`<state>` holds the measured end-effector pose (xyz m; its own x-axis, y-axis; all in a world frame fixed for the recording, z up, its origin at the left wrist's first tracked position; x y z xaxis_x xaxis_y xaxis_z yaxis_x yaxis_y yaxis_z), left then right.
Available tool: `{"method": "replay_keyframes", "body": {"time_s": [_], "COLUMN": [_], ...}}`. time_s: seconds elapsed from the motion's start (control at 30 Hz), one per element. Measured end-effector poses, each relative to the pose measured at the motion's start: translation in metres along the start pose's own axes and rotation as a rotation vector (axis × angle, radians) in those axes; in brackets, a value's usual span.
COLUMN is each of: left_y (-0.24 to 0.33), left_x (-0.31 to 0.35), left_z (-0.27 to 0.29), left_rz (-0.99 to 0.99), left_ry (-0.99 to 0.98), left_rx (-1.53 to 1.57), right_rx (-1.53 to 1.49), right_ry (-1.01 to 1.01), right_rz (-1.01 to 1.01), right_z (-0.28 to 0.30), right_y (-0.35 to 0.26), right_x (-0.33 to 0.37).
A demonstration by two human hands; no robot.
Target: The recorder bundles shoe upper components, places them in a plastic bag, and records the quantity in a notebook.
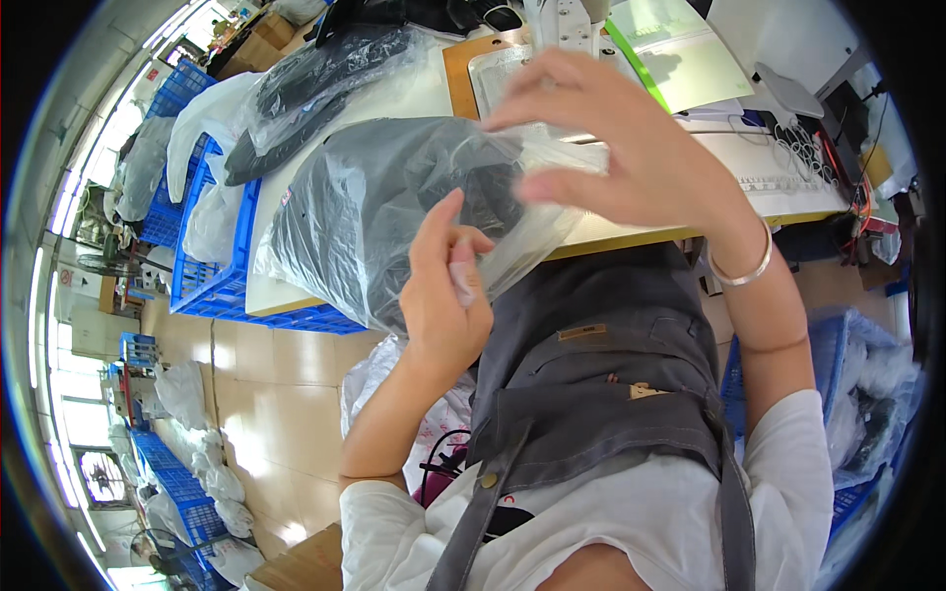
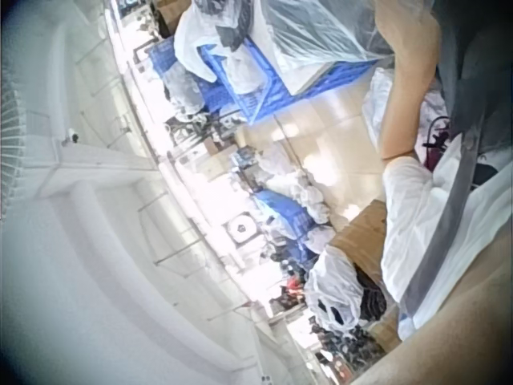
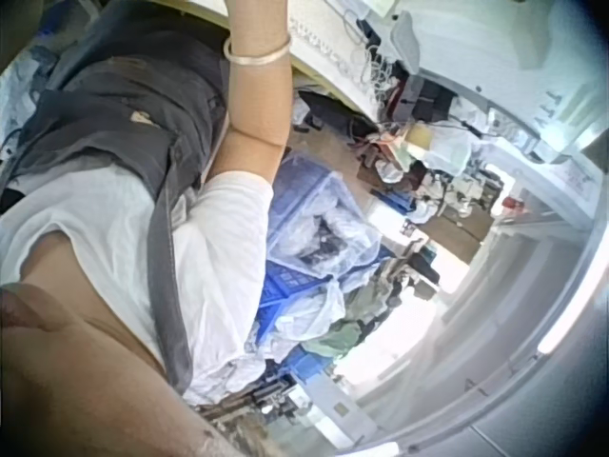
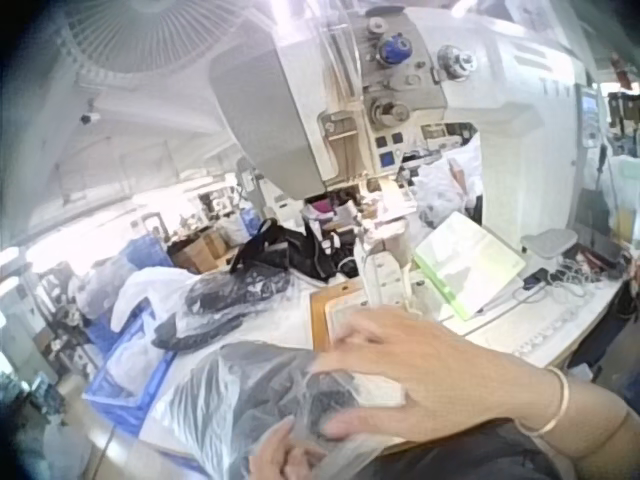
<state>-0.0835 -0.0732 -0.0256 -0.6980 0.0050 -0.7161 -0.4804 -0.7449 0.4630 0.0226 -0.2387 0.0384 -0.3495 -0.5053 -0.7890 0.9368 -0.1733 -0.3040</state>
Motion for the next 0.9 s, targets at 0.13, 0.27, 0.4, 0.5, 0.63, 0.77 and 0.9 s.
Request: {"method": "replay_keyframes", "body": {"time_s": [0.13, 0.27, 0.4, 0.5, 0.63, 0.77, 0.9], "left_y": [0.004, 0.007, 0.015, 0.014, 0.017, 0.013, 0.026], "left_x": [-0.005, -0.011, -0.013, -0.004, 0.004, -0.016, -0.030], "left_z": [0.003, 0.003, 0.001, -0.006, -0.013, -0.012, -0.006], "left_rz": [0.045, -0.110, 0.027, -0.134, -0.702, -0.919, -1.000], "left_ry": [0.037, -0.014, -0.097, -0.110, -0.434, -0.574, -0.573], "left_rx": [0.035, -0.181, -0.202, -0.328, -0.621, -0.755, -0.856], "right_rx": [0.124, 0.054, -0.152, -0.315, -0.529, -0.051, 0.044], "right_ry": [-0.333, -0.336, -0.288, -0.295, -0.833, -1.127, -1.201], "right_rz": [-0.380, -0.479, -0.587, -0.573, -0.537, -0.160, -0.148], "right_z": [-0.002, -0.003, -0.001, -0.007, -0.038, -0.071, -0.062], "right_y": [0.016, 0.023, 0.008, 0.008, 0.010, -0.002, -0.008], "right_x": [0.049, 0.057, 0.050, 0.036, -0.012, -0.042, -0.056]}}
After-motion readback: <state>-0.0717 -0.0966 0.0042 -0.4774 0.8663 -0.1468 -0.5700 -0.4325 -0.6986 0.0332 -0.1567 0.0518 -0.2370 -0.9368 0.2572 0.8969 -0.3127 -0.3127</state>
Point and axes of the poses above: each hand's wrist, its own x-axis away from the middle knuckle, its own z-axis out of the back of the hand, y = z × x, the point moved 2 cm from there along -x, towards the middle knuckle, and after that the axes turned 2 degrees about y, right-handed, at the moved point
